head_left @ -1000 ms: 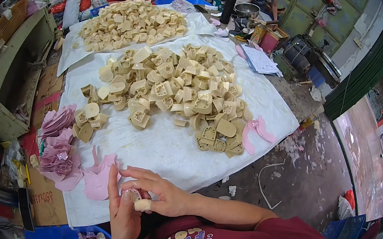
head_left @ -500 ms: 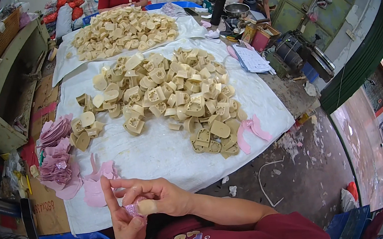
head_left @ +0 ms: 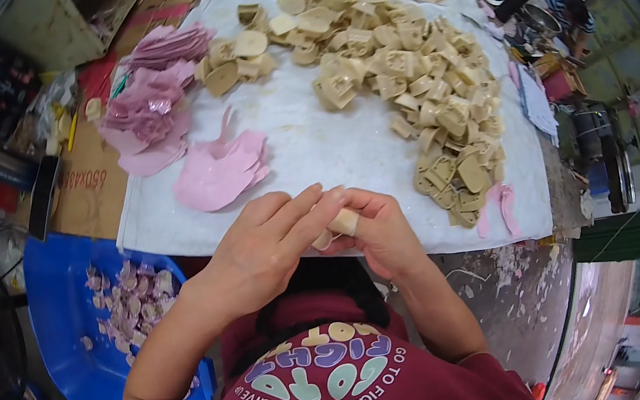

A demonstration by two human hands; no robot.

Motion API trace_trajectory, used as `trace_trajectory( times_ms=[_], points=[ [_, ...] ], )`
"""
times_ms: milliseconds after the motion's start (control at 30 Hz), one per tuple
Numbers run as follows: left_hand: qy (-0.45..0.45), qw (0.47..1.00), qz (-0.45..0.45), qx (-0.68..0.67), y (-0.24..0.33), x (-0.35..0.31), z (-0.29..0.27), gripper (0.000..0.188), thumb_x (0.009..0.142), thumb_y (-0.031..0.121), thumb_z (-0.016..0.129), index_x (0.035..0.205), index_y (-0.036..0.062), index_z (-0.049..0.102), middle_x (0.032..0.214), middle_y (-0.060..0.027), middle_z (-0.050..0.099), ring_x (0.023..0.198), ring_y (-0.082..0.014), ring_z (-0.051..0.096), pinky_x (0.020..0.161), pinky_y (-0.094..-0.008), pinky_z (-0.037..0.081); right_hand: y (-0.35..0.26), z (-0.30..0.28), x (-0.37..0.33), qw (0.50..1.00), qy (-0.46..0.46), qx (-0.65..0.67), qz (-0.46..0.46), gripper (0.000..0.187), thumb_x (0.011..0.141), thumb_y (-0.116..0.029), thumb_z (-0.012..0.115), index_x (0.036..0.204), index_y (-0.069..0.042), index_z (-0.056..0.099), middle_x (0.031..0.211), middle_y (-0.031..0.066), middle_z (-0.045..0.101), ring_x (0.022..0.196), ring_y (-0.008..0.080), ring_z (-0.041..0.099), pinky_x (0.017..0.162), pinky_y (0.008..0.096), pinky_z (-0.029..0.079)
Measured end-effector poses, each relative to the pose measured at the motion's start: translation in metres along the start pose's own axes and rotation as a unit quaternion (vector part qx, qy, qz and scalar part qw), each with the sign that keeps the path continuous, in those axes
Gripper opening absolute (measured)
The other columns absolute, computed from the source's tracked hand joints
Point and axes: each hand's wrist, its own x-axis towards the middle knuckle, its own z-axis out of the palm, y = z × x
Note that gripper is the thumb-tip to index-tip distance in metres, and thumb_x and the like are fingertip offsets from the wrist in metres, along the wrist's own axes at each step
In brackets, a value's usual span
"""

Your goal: The person repeatedly picks up beige plastic pieces and pink foam pieces from a table, wraps the foam around the plastic, and places the assembled units into a blue bin. The process is repetitive and performed one at a time.

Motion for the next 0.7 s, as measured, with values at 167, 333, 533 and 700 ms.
trace_trajectory(
  times_ms=[167,333,533,700],
  points=[
    [0.015,0.999,0.032,-0.005,-0.001,0.0,0.0,0.073,0.063,-0.005,0.069,0.132,0.0013,0.049,0.122,-0.0161,0.058,0.096,-0.0332,0.057,0.083,-0.0407,0.048,0.007,-0.006,0.003,0.999,-0.032,-0.009,0.008,0.022,0.093,-0.011,0.061,0.11,0.002,0.065,0.097,0.0093,0.069,0.087,0.0178,0.069,0.076,0.0297,0.059],
    [0.009,0.999,-0.026,-0.034,-0.007,-0.001,-0.009,0.062,0.058,0.002,0.075,0.118,0.0013,0.058,0.098,-0.0129,0.059,0.087,-0.0312,0.058,0.075,-0.0388,0.048,0.003,0.002,-0.003,0.998,-0.005,-0.011,-0.058,0.019,0.093,-0.007,0.059,0.108,0.003,0.067,0.097,0.0086,0.069,0.089,0.0155,0.067,0.077,0.0293,0.058],
    [0.059,0.997,-0.044,0.039,0.004,0.008,-0.003,0.055,0.056,0.007,0.078,0.108,0.0019,0.061,0.085,-0.0108,0.057,0.078,-0.0292,0.059,0.066,-0.0381,0.046,-0.002,0.012,-0.002,0.947,0.048,-0.245,-0.202,0.021,0.093,-0.006,0.059,0.11,0.002,0.068,0.094,0.0054,0.07,0.083,0.0097,0.062,0.074,0.0247,0.051],
    [0.084,0.993,-0.085,-0.008,0.002,0.005,0.0,0.05,0.056,0.008,0.078,0.102,0.0036,0.061,0.078,-0.0088,0.056,0.068,-0.0279,0.058,0.059,-0.0376,0.046,-0.005,0.0,0.004,0.976,0.002,-0.141,-0.167,0.02,0.094,-0.008,0.058,0.108,0.001,0.069,0.093,0.004,0.07,0.083,0.0091,0.062,0.075,0.0234,0.049]
  ],
)
